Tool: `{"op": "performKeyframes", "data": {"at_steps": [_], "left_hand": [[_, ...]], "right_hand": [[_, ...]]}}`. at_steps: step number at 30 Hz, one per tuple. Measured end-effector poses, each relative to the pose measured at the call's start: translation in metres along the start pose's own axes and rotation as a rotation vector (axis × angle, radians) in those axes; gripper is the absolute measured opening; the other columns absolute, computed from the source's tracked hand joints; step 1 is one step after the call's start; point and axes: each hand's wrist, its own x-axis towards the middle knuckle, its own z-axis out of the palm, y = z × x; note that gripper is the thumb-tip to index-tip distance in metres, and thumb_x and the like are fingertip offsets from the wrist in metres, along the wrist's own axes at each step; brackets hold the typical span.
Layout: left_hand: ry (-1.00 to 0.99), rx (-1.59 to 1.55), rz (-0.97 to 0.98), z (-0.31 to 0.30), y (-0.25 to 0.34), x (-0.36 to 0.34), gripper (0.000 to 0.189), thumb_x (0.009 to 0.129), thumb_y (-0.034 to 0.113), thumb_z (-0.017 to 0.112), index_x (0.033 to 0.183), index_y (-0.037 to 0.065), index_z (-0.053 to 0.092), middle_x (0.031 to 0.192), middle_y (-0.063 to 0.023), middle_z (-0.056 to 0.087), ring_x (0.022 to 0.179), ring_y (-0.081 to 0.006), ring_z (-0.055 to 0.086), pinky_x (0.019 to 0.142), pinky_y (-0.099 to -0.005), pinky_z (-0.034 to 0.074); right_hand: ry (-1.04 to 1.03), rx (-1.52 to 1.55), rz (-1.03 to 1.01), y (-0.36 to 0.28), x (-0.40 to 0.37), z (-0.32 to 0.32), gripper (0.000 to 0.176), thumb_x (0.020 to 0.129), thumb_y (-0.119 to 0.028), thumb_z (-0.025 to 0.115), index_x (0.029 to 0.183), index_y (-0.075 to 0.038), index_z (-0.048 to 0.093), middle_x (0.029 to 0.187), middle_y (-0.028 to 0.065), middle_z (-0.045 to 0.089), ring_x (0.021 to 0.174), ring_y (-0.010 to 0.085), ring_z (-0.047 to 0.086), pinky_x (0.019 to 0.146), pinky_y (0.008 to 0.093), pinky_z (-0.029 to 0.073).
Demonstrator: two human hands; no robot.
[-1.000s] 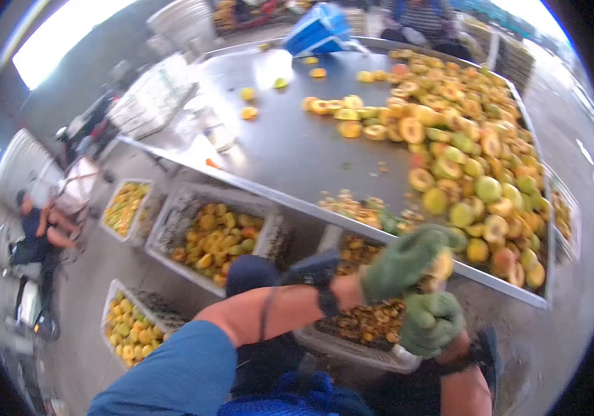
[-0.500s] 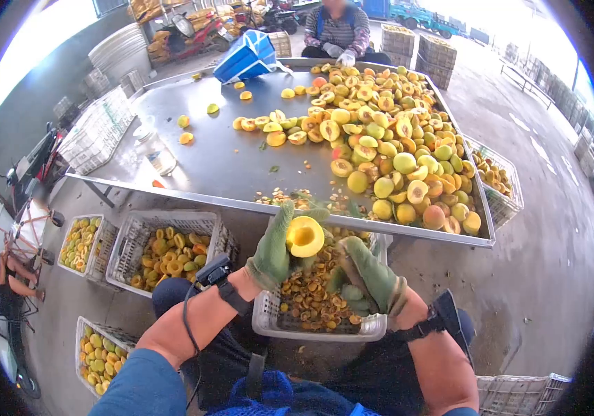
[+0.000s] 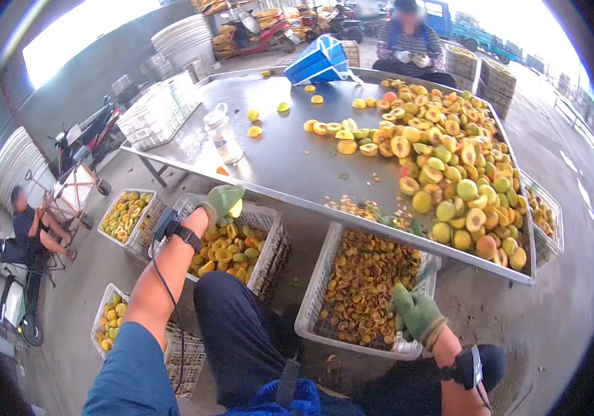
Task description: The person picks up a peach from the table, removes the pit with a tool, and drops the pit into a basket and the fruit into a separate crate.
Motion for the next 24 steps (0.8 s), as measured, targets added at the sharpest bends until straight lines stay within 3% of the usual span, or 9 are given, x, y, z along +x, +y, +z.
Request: {"op": "performKeyframes", "data": {"at_steps": [4, 6, 8, 11, 14, 16, 19, 20, 24], "left_hand": [[0.029, -0.178, -0.481, -0.024, -0.089, 0.039, 0.048, 0.096, 0.053, 0.060, 0.098, 0.006, 0.067, 0.081, -0.0067, 0.064, 0.065, -0.0200, 0.061, 0.047, -0.0389, 0.047], [0.025, 0.033, -0.029, -0.009, -0.199, 0.091, 0.047, 0.097, 0.052, 0.059, 0.103, 0.006, 0.067, 0.089, -0.0092, 0.065, 0.073, -0.0218, 0.062, 0.055, -0.0401, 0.051], [0.106, -0.471, -0.567, 0.001, -0.111, 0.048, 0.045, 0.100, 0.048, 0.055, 0.116, 0.007, 0.066, 0.103, -0.0132, 0.065, 0.089, -0.0251, 0.061, 0.077, -0.0398, 0.055], [0.215, -0.204, -0.378, -0.004, -0.248, 0.112, 0.039, 0.100, 0.039, 0.058, 0.125, 0.009, 0.065, 0.109, -0.0117, 0.067, 0.097, -0.0256, 0.064, 0.090, -0.0365, 0.053], [0.231, 0.316, -0.444, -0.004, -0.303, 0.121, 0.040, 0.101, 0.032, 0.049, 0.134, 0.010, 0.059, 0.130, -0.0169, 0.060, 0.115, -0.0308, 0.061, 0.097, -0.0441, 0.050], [0.210, 0.666, -0.467, 0.004, -0.321, 0.123, 0.043, 0.102, 0.027, 0.044, 0.140, 0.010, 0.056, 0.145, -0.0203, 0.055, 0.127, -0.0343, 0.058, 0.102, -0.0492, 0.048], [-0.060, 0.930, -0.376, 0.018, -0.297, 0.121, 0.049, 0.099, 0.032, 0.055, 0.146, 0.018, 0.055, 0.141, -0.0153, 0.059, 0.129, -0.0327, 0.057, 0.102, -0.0485, 0.048], [0.062, 0.854, -0.237, 0.023, -0.284, 0.107, 0.045, 0.101, 0.032, 0.047, 0.141, 0.016, 0.058, 0.138, -0.0137, 0.062, 0.128, -0.0293, 0.057, 0.097, -0.0471, 0.050], [0.103, 0.848, -0.234, 0.037, -0.341, 0.118, 0.042, 0.099, 0.030, 0.050, 0.136, 0.013, 0.061, 0.135, -0.0142, 0.063, 0.122, -0.0300, 0.060, 0.096, -0.0459, 0.050]], "right_hand": [[-0.050, -0.136, 0.078, 0.016, 0.019, 0.011, 0.063, 0.101, -0.057, 0.049, 0.086, 0.000, 0.072, 0.057, 0.0058, 0.058, 0.048, 0.0152, 0.056, 0.045, 0.0328, 0.043], [-0.090, -0.137, 0.169, 0.000, 0.018, 0.015, 0.062, 0.101, -0.056, 0.050, 0.087, 0.001, 0.071, 0.058, 0.0062, 0.059, 0.049, 0.0153, 0.057, 0.045, 0.0322, 0.044], [-0.085, -0.110, 0.189, 0.004, 0.030, 0.020, 0.063, 0.101, -0.056, 0.050, 0.088, 0.002, 0.071, 0.057, 0.0057, 0.058, 0.047, 0.0153, 0.056, 0.044, 0.0316, 0.043], [-0.097, -0.117, 0.229, 0.011, 0.049, 0.021, 0.065, 0.101, -0.056, 0.045, 0.091, 0.003, 0.070, 0.053, 0.0088, 0.057, 0.039, 0.0179, 0.052, 0.040, 0.0314, 0.043], [-0.052, -0.113, 0.359, 0.004, 0.063, 0.024, 0.066, 0.101, -0.055, 0.044, 0.091, 0.004, 0.071, 0.053, 0.0086, 0.057, 0.039, 0.0175, 0.052, 0.040, 0.0316, 0.042], [-0.077, -0.137, 0.425, 0.010, 0.073, 0.028, 0.066, 0.100, -0.058, 0.048, 0.091, 0.002, 0.071, 0.055, 0.0087, 0.057, 0.041, 0.0174, 0.052, 0.041, 0.0325, 0.043], [-0.115, -0.189, 0.519, 0.033, 0.087, 0.026, 0.067, 0.100, -0.061, 0.049, 0.091, 0.001, 0.071, 0.059, 0.0098, 0.060, 0.043, 0.0183, 0.055, 0.044, 0.0337, 0.045], [-0.112, -0.196, 0.541, 0.036, 0.090, 0.027, 0.067, 0.100, -0.061, 0.049, 0.091, 0.001, 0.071, 0.060, 0.0100, 0.060, 0.044, 0.0185, 0.055, 0.044, 0.0339, 0.046], [-0.068, -0.169, 0.615, 0.058, 0.104, 0.023, 0.068, 0.100, -0.062, 0.049, 0.090, 0.001, 0.071, 0.059, 0.0104, 0.061, 0.044, 0.0188, 0.056, 0.045, 0.0341, 0.047]]}}
